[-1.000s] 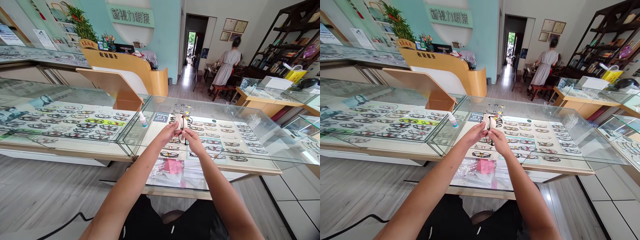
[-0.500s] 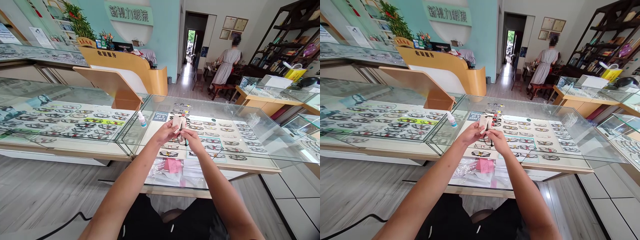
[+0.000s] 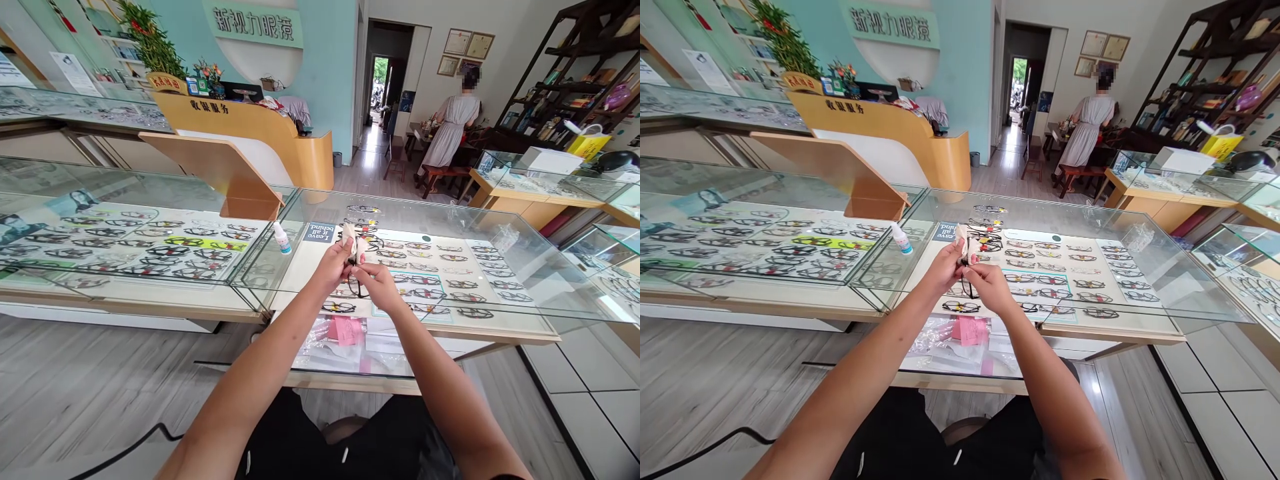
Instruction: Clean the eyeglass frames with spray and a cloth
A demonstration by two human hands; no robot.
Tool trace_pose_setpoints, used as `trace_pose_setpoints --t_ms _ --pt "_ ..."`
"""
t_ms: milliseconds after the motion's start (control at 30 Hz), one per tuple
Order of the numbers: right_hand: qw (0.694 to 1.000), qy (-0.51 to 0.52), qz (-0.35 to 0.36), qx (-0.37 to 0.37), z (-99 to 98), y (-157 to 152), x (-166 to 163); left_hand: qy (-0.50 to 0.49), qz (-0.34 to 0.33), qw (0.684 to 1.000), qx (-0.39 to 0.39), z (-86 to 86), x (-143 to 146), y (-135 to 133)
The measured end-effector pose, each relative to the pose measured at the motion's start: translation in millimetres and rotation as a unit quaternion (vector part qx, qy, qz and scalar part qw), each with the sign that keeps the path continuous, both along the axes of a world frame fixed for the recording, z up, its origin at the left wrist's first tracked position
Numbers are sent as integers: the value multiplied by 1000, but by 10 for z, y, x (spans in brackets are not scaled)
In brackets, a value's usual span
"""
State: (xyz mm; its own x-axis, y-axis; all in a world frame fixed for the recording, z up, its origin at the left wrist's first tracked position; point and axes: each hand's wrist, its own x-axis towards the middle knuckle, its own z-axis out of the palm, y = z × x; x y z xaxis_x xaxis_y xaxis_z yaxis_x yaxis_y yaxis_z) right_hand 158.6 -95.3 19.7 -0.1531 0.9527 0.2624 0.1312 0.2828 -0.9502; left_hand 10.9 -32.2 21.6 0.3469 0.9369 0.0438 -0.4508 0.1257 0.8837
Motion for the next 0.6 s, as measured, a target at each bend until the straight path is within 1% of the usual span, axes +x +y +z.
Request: trace_pose_setpoints --t_ms 133,200,300,433,500,567,600 --pt "998 67 10 -6 59 25 56 -29 -74 997 9 96 -93 -16" --pt "997 72 16 -10 68 36 68 -22 -86 996 13 129 -124 -30" --pt "998 50 21 -17 49 38 47 16 -62 998 24 119 -110 -45" --pt "998 49 38 -24 24 17 2 47 14 997 58 42 -12 -56" --pt "997 54 42 -23 35 2 -1 49 46 996 53 13 24 -55" --pt "997 52 45 -21 61 -11 8 43 46 997 37 9 31 -48" --pt "997 51 46 -21 77 -15 17 36 33 998 29 16 23 -45"
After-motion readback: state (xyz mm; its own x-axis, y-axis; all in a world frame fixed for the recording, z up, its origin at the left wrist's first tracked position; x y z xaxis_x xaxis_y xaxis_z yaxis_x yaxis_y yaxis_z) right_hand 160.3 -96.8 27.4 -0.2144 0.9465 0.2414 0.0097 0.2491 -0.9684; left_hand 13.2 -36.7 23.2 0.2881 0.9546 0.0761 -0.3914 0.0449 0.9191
